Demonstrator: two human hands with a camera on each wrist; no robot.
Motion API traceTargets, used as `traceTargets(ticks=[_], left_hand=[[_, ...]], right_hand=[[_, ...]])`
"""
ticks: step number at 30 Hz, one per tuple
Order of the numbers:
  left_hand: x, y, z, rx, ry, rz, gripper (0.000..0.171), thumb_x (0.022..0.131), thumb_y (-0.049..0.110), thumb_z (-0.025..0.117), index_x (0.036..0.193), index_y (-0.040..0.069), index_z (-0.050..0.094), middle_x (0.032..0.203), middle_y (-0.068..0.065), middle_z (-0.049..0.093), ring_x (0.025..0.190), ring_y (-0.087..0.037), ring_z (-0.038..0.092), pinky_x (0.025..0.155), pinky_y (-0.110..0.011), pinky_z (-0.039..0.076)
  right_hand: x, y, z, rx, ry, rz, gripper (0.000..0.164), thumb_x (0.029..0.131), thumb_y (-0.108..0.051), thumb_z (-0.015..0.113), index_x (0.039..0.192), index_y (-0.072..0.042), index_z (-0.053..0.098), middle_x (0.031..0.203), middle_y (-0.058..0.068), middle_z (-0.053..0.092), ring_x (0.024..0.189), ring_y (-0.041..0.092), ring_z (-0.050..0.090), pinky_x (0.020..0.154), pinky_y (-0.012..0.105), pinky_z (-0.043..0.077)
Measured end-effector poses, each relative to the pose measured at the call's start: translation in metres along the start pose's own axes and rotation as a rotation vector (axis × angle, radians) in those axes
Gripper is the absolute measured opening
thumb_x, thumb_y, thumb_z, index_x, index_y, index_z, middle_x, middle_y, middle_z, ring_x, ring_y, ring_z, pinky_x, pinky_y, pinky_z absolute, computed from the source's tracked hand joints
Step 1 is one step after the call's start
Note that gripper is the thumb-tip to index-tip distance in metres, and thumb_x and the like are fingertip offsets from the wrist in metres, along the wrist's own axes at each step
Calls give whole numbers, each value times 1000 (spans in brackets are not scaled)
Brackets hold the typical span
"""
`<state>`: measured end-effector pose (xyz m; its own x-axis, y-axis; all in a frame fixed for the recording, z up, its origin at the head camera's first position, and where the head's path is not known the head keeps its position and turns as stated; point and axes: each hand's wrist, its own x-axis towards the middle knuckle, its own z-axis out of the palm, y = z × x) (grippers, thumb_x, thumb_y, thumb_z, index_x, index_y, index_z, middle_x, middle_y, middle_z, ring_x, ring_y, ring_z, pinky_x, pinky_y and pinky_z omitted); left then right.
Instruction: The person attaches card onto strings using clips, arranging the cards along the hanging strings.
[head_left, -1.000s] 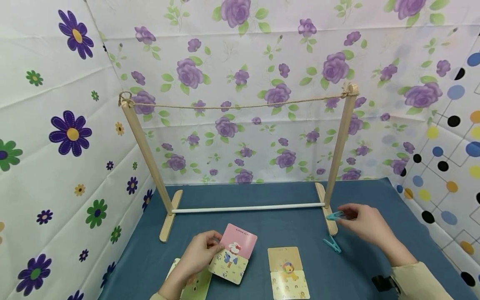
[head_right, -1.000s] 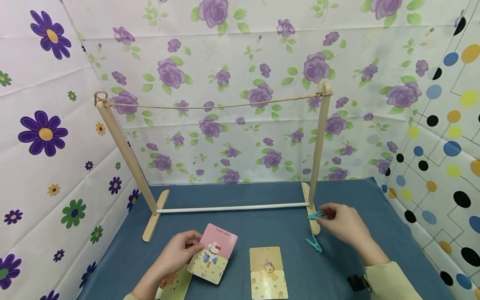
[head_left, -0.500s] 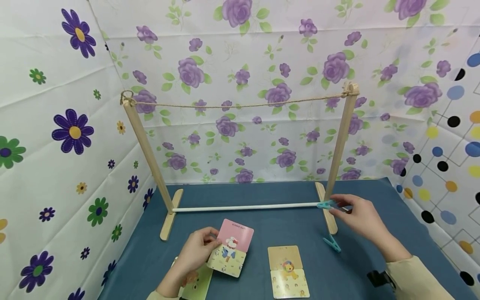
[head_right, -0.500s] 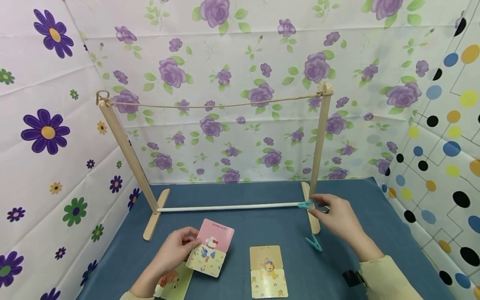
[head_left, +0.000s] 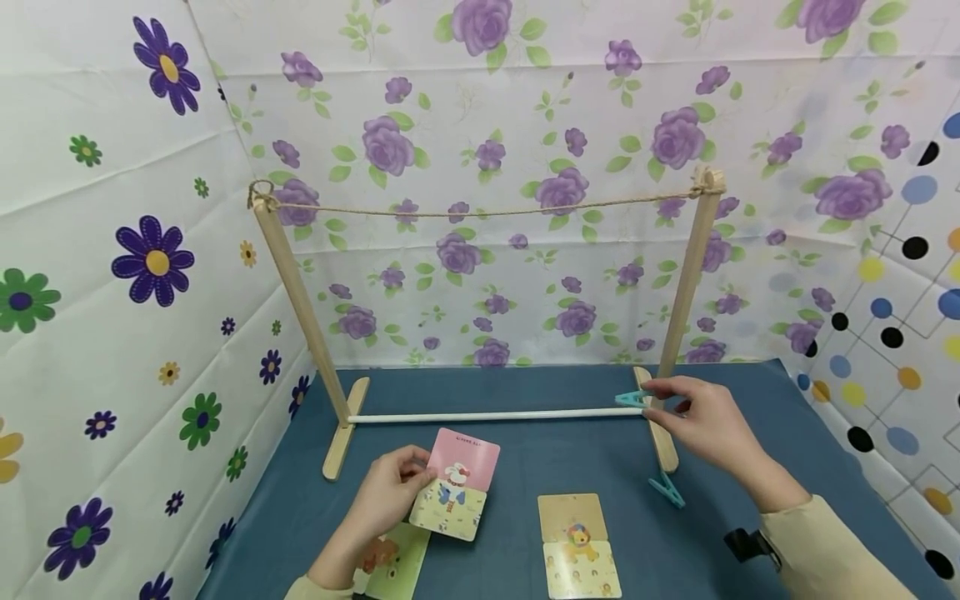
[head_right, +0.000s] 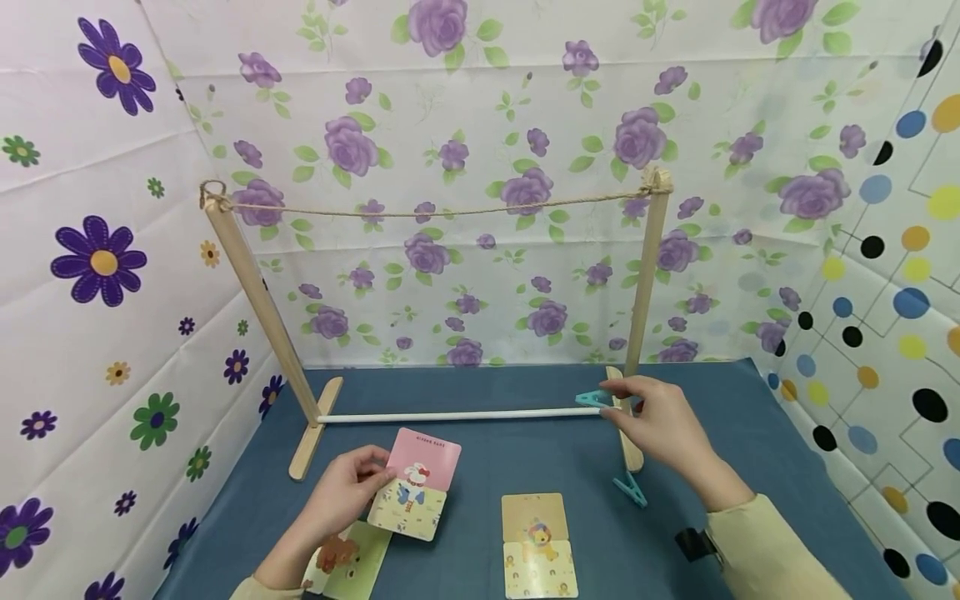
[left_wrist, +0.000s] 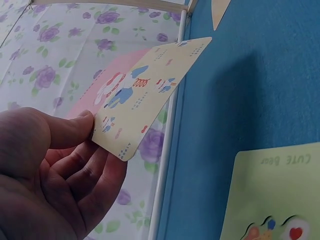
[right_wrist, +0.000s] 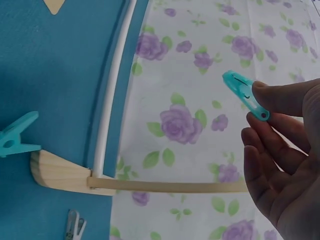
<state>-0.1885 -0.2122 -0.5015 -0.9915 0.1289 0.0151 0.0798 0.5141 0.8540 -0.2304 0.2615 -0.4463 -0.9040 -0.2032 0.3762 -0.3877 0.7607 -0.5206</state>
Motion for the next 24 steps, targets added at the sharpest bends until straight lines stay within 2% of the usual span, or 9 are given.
traceTargets(ticks=[6,14,24], left_hand=[[2,2,-5,10,32,21,12,102,5,72,114,4,74,85,2,75,71,-17,63,59,-29,48],[9,5,-11,0,84,22,10,101,5,74,111,7,75,83,2,74,68,-18,61,58,-28,46],[11,8,-17,-22,152,56,10,103,6,72,113,4,74,87,-1,76,73,-18,66,61,-29,52]], right_hand=[[7,-9,-2,-3,54,-89,35,93,-9,86,127,-12,79,116,8,78,91,23,72,76,43,60],[14,-22,-5,-18,100,-146,29,93,0,83,120,-8,80,111,9,77,84,21,72,66,33,58],[29,-39,-10,-43,218,-236,25,89,6,83,110,-8,83,100,7,78,79,20,74,61,34,57]])
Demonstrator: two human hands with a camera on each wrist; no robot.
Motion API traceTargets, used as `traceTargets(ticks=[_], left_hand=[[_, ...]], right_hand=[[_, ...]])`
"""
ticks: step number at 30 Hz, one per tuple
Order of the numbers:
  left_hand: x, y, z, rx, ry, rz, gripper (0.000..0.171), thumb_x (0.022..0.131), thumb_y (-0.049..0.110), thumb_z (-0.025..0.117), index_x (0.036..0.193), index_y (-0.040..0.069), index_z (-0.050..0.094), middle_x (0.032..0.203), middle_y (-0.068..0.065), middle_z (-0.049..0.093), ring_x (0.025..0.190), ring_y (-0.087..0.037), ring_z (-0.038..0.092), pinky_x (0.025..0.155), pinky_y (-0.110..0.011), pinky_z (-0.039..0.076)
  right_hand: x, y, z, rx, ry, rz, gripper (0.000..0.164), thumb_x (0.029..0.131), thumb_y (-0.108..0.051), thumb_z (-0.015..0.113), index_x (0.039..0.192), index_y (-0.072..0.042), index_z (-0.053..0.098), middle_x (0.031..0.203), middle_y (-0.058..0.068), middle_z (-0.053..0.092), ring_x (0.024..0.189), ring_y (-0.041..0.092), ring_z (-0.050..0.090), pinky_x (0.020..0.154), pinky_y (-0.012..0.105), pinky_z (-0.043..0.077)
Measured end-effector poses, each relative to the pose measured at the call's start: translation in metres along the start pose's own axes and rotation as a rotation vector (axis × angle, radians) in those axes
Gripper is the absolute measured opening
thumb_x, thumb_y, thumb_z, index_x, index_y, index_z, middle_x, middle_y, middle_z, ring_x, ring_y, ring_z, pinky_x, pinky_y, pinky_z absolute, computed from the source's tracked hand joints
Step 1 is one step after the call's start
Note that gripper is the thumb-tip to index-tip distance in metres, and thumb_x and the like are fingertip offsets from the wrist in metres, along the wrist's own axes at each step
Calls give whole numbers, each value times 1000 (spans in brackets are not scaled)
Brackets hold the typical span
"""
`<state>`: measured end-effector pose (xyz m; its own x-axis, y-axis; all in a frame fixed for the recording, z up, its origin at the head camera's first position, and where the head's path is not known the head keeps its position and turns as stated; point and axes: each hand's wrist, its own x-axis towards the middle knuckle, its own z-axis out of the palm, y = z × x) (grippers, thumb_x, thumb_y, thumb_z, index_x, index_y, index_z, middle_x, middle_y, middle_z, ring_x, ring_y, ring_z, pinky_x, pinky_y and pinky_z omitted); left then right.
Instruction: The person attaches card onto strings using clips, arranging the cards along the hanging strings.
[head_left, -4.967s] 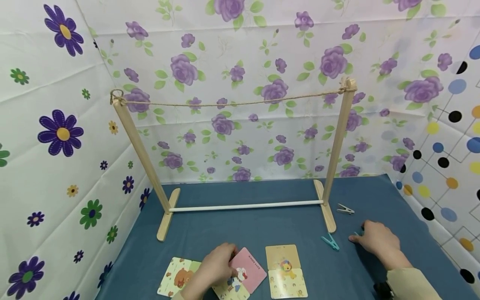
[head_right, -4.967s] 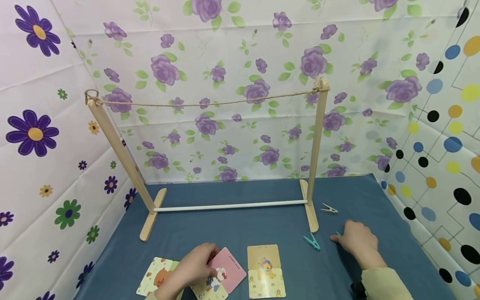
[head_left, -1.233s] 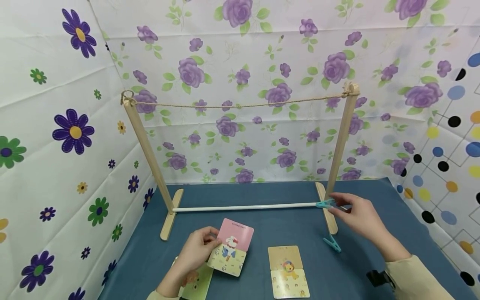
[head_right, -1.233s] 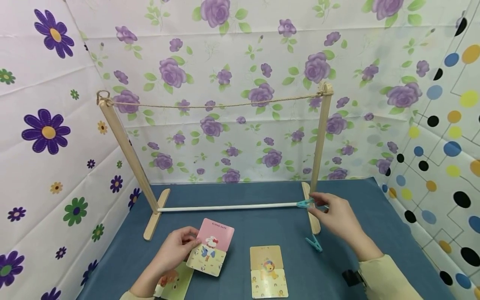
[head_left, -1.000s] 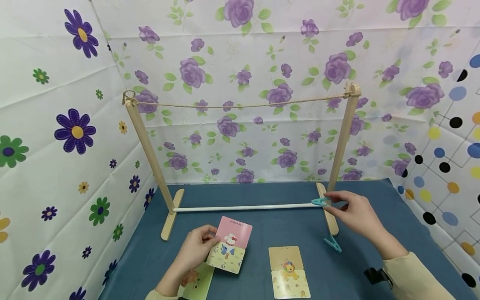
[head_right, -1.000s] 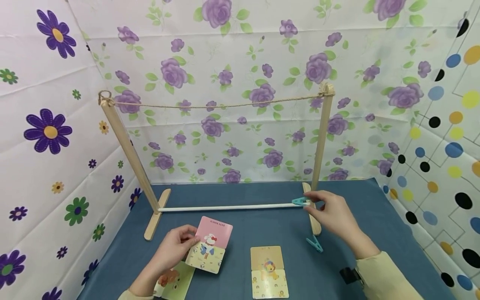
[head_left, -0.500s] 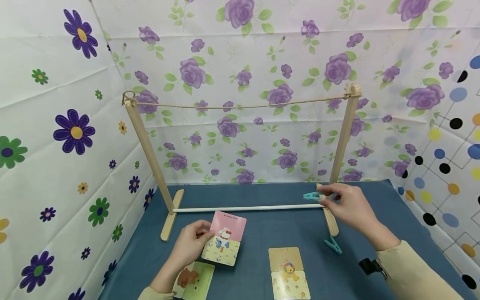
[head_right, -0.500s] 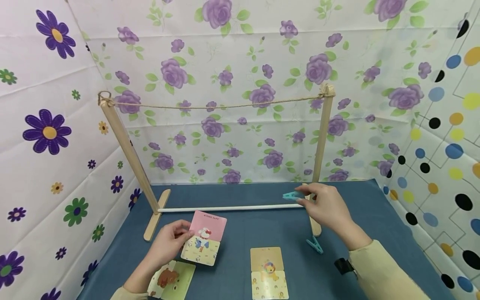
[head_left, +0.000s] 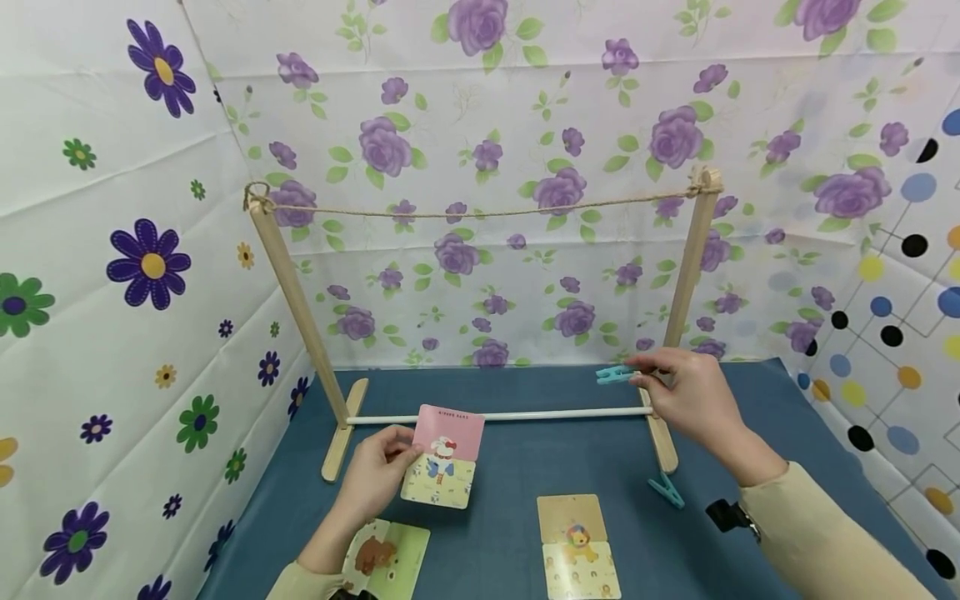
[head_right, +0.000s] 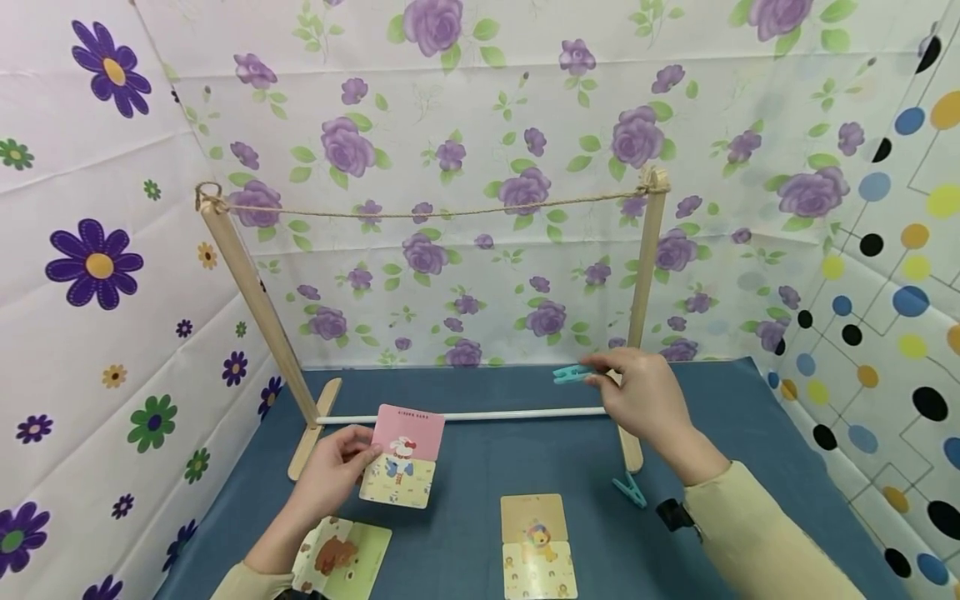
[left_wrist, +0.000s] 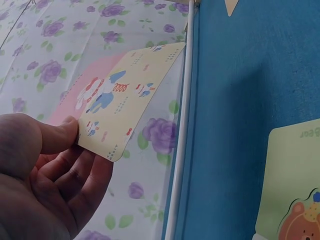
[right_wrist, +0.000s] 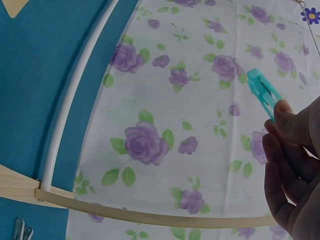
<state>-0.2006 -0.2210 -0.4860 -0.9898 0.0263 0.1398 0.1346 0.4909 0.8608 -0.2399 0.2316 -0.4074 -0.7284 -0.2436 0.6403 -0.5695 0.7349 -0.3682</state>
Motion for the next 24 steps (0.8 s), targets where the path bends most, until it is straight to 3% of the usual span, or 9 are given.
traceTargets(ticks=[13,20,24], left_hand=[[4,4,-5,-4,34,6,11,104,5,71,115,3,74,87,-3,76,74,-19,69,59,-27,53],[11,6,-13,-10,62,32,10,105,5,70,113,0,74,89,-6,76,74,-19,68,60,-26,53],[16,10,-19,-8,79,41,11,105,5,70,114,-1,73,91,-9,76,75,-20,66,60,-25,52]], right_hand=[[24,-12,-2,-11,74,-65,22,89,1,86,109,-9,84,97,6,79,76,19,74,60,37,57],[39,-21,-3,-3,78,-99,24,90,6,83,109,-8,84,95,6,79,76,19,72,54,33,48],[49,-26,-5,5,74,-123,26,90,10,80,108,-8,84,96,8,79,78,20,75,58,37,55]])
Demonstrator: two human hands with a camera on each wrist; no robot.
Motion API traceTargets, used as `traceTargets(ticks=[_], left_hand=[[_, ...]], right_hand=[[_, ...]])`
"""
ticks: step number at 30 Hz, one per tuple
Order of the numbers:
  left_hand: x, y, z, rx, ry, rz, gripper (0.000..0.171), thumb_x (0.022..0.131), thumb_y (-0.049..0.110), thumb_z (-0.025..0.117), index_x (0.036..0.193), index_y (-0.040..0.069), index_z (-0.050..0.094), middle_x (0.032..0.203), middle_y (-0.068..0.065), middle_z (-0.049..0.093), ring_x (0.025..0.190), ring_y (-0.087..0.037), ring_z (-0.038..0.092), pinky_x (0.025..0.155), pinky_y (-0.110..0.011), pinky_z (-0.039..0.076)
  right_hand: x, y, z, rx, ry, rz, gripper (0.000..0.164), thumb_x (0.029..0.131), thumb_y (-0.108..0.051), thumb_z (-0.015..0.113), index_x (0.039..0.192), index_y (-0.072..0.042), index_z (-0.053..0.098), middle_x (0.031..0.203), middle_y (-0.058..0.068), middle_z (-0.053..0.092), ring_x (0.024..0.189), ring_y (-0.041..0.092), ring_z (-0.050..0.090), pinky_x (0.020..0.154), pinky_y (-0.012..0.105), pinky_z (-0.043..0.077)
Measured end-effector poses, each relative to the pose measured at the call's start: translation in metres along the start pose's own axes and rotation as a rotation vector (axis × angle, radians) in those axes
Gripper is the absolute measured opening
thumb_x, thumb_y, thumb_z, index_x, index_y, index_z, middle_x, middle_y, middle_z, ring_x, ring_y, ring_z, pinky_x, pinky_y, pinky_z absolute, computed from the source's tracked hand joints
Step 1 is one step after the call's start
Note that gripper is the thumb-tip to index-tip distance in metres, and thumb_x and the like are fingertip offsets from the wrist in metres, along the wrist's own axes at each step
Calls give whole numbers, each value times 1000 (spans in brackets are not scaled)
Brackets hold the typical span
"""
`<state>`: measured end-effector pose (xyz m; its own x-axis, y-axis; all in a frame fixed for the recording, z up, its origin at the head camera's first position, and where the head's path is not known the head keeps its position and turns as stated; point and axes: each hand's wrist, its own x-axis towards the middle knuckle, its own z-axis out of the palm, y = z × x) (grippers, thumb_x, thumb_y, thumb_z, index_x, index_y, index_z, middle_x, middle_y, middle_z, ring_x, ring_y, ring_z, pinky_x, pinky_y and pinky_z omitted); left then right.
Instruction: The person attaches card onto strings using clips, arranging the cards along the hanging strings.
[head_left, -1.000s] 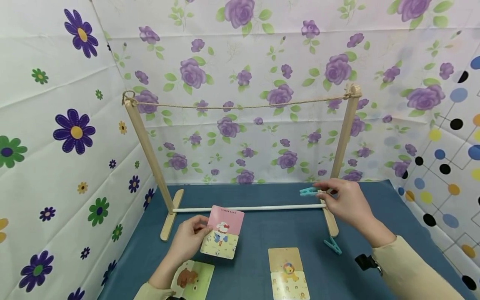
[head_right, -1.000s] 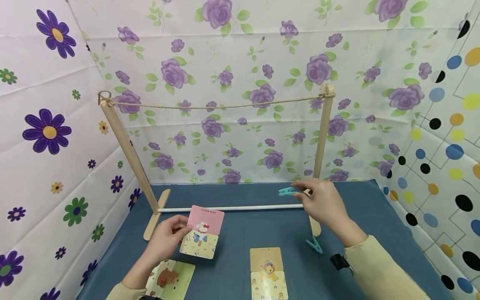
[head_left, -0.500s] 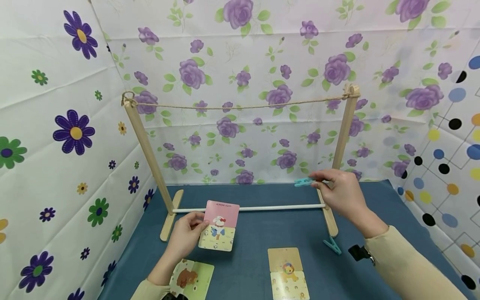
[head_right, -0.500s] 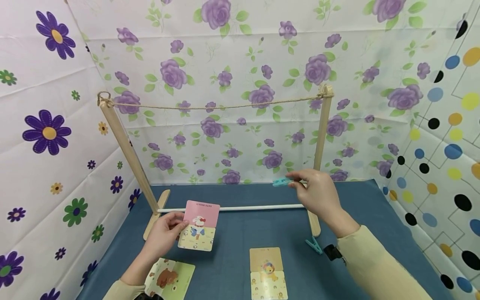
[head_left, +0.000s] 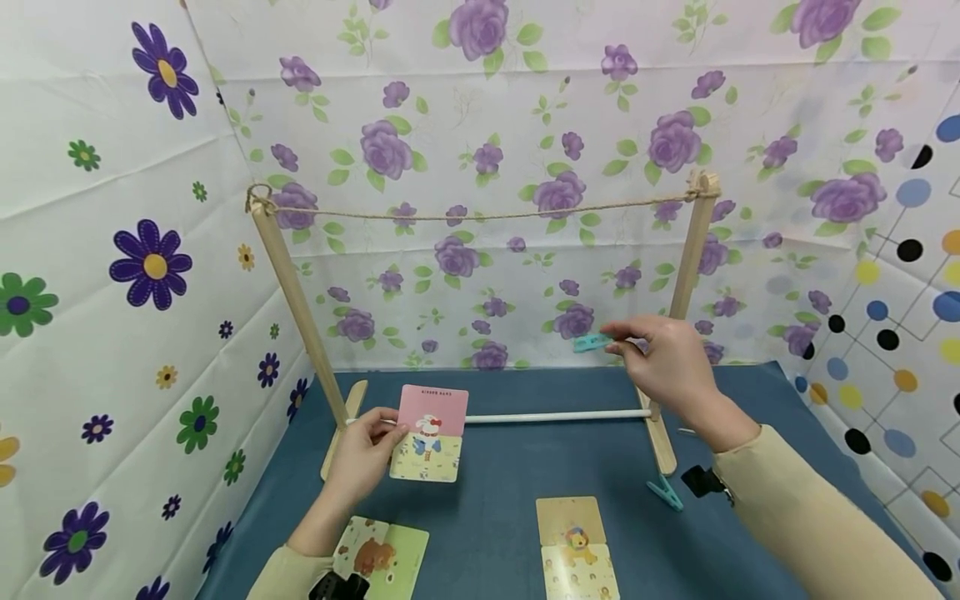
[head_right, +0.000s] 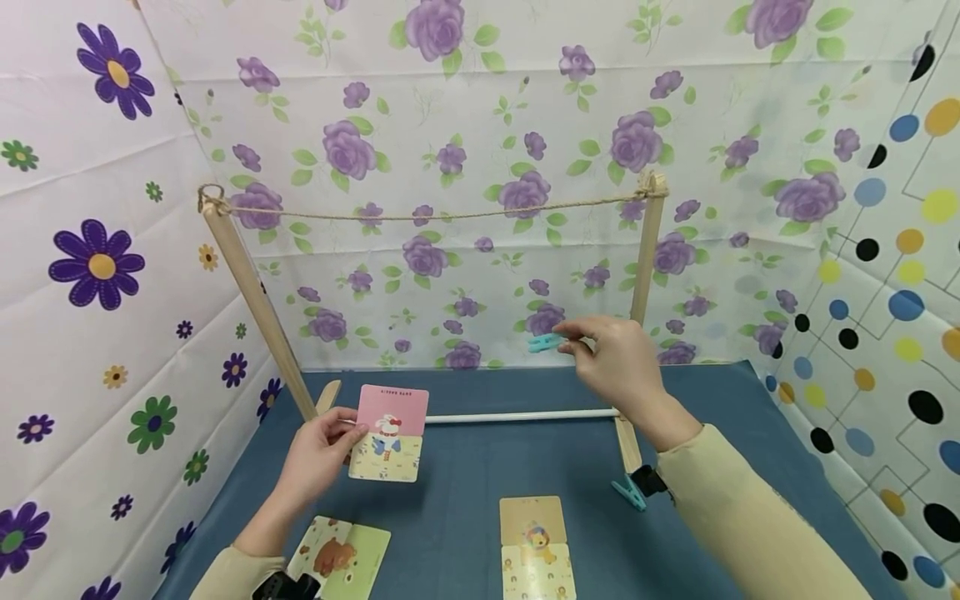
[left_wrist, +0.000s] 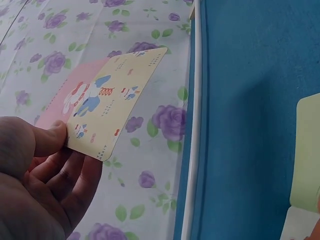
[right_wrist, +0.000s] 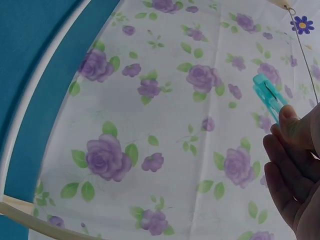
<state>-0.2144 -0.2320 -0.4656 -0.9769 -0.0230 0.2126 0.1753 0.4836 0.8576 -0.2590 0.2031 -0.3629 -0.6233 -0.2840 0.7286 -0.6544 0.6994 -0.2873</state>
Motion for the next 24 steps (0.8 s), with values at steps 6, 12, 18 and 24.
traceTargets(ticks=[6,12,18,24], left_hand=[[9,3,-7,31,22,3,12,106,9,69,116,2,73,91,-7,75,75,-21,64,61,-26,51],[16,6,-12,-8,44,-6,13,106,9,69,117,2,73,92,-9,76,77,-21,66,64,-27,55],[22,12,-17,-82,66,8,14,108,10,67,119,1,71,96,-13,77,80,-22,70,70,-36,63],[30,17,-22,-93,77,18,15,108,12,67,119,3,71,96,-12,77,79,-20,71,70,-36,63]], right_hand=[[16,-6,-2,-13,3,-10,24,91,10,78,108,-7,84,97,9,80,78,21,75,48,31,41],[27,-15,-3,-11,24,-15,23,93,9,77,107,-7,84,98,7,80,79,21,75,52,32,41],[37,-21,0,14,53,-37,22,92,8,78,105,-8,85,95,7,80,76,20,74,53,28,38],[44,-25,3,41,56,-33,20,93,4,80,106,-9,85,97,6,81,77,18,73,55,30,41]])
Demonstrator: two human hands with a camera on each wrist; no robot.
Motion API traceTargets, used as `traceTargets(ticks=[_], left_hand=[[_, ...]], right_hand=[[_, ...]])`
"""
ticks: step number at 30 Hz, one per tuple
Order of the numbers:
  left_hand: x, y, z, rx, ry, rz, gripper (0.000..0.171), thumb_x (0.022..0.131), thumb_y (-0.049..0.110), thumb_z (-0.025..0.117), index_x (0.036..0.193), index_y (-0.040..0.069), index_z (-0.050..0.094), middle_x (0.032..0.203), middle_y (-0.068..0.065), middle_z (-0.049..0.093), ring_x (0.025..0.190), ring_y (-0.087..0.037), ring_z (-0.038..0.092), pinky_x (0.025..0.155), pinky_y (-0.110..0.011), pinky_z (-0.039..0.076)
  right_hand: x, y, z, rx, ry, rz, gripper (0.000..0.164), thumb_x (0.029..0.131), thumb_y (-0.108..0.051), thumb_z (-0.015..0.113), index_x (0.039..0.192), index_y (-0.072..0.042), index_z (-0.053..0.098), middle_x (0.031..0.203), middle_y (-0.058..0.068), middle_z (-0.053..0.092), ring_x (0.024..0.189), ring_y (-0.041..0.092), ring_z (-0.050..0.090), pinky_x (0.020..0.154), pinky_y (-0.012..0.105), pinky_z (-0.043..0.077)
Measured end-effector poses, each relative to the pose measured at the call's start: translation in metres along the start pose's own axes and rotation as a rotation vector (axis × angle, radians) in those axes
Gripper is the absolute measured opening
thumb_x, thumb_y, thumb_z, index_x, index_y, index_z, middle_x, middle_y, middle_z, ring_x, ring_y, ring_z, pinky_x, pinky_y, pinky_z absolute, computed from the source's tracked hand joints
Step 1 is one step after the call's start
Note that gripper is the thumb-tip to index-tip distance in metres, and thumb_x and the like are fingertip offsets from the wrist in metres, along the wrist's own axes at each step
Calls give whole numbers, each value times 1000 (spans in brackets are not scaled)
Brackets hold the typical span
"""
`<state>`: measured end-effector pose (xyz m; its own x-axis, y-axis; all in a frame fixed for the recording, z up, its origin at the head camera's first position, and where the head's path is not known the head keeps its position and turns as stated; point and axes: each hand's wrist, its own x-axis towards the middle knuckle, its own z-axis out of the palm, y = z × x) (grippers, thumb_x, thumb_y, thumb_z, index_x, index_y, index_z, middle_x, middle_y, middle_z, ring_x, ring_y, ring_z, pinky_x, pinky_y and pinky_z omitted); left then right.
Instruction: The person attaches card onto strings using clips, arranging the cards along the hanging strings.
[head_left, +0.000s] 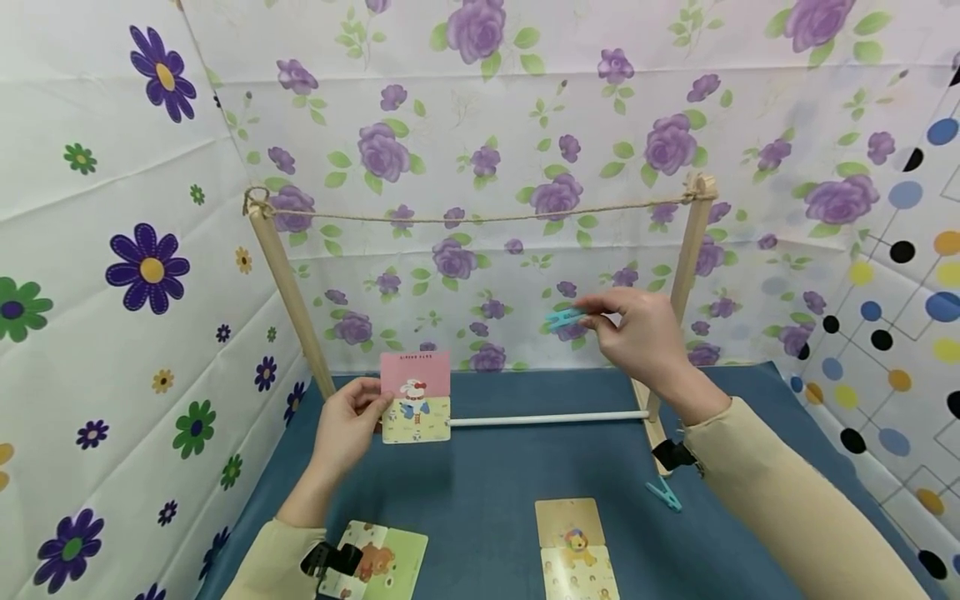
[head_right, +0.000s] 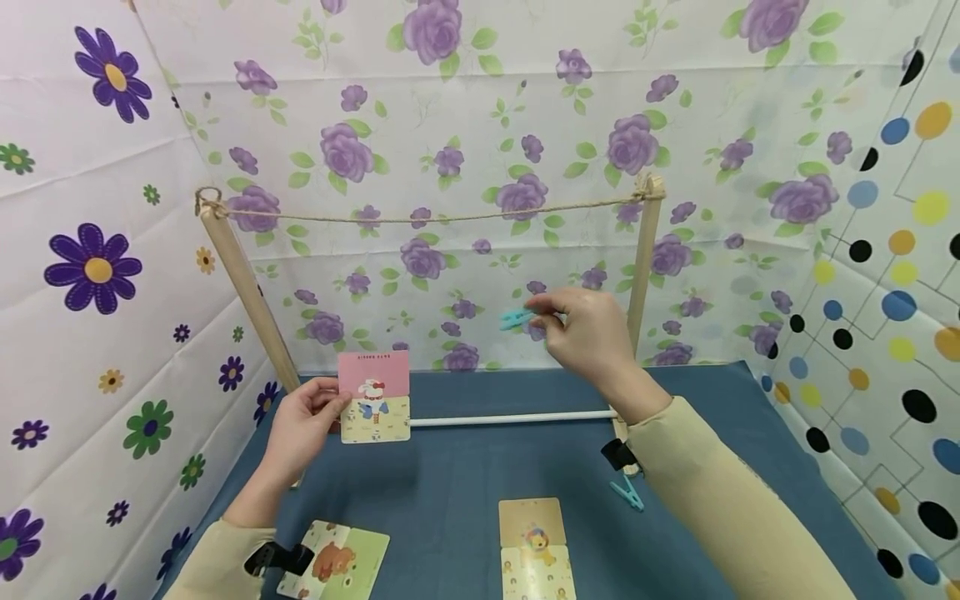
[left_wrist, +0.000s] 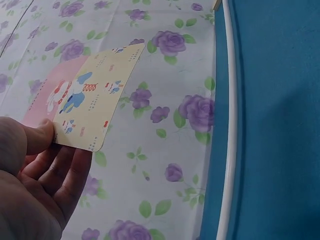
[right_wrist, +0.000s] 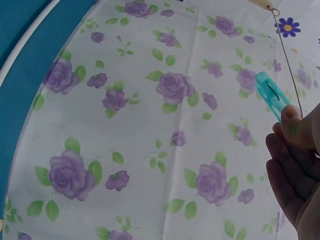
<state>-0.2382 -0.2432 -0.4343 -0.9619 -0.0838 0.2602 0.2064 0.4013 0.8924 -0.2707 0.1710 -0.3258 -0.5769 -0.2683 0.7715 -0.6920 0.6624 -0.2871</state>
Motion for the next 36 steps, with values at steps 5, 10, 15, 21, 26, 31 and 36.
traceTargets(ticks=[5,10,15,21,26,31,36], left_hand=[[6,5,-5,-1,32,21,20,109,18,67,121,2,71,98,-15,78,80,-17,72,72,-33,63],[14,9,-11,27,55,37,24,109,20,67,123,1,71,104,-17,78,83,-15,71,74,-35,63],[20,15,-16,41,72,73,23,109,17,66,124,0,71,106,-18,78,84,-16,72,74,-32,62],[27,26,-22,45,115,116,21,109,13,66,125,1,70,107,-18,78,84,-13,71,73,-28,62],[32,32,-24,34,127,132,18,109,12,66,122,0,70,105,-19,77,84,-12,71,72,-26,61],[36,37,-27,33,135,147,18,109,12,65,122,-1,69,105,-20,76,84,-12,70,72,-22,60],[46,39,-29,53,147,179,18,109,12,65,122,-1,70,105,-19,76,83,-13,69,70,-21,59]], right_hand=[[4,-4,3,10,-5,6,20,94,5,79,106,-9,85,95,6,80,77,19,72,56,32,43],[12,-10,6,26,3,-10,22,95,8,75,106,-8,85,96,6,80,77,18,72,55,31,40],[21,-17,10,38,-2,-24,22,94,8,75,106,-7,85,99,6,81,84,20,75,56,30,44],[31,-25,10,27,-38,-50,19,95,6,76,107,-8,85,98,5,81,81,18,75,57,34,48],[39,-30,11,32,-61,-40,20,97,5,75,110,-7,84,100,6,81,79,17,75,56,34,45],[51,-34,11,30,-70,-34,20,98,5,74,111,-7,84,99,6,81,80,17,76,58,34,45],[66,-38,12,22,-67,-37,19,99,4,73,110,-7,84,101,6,81,81,16,75,58,33,44]])
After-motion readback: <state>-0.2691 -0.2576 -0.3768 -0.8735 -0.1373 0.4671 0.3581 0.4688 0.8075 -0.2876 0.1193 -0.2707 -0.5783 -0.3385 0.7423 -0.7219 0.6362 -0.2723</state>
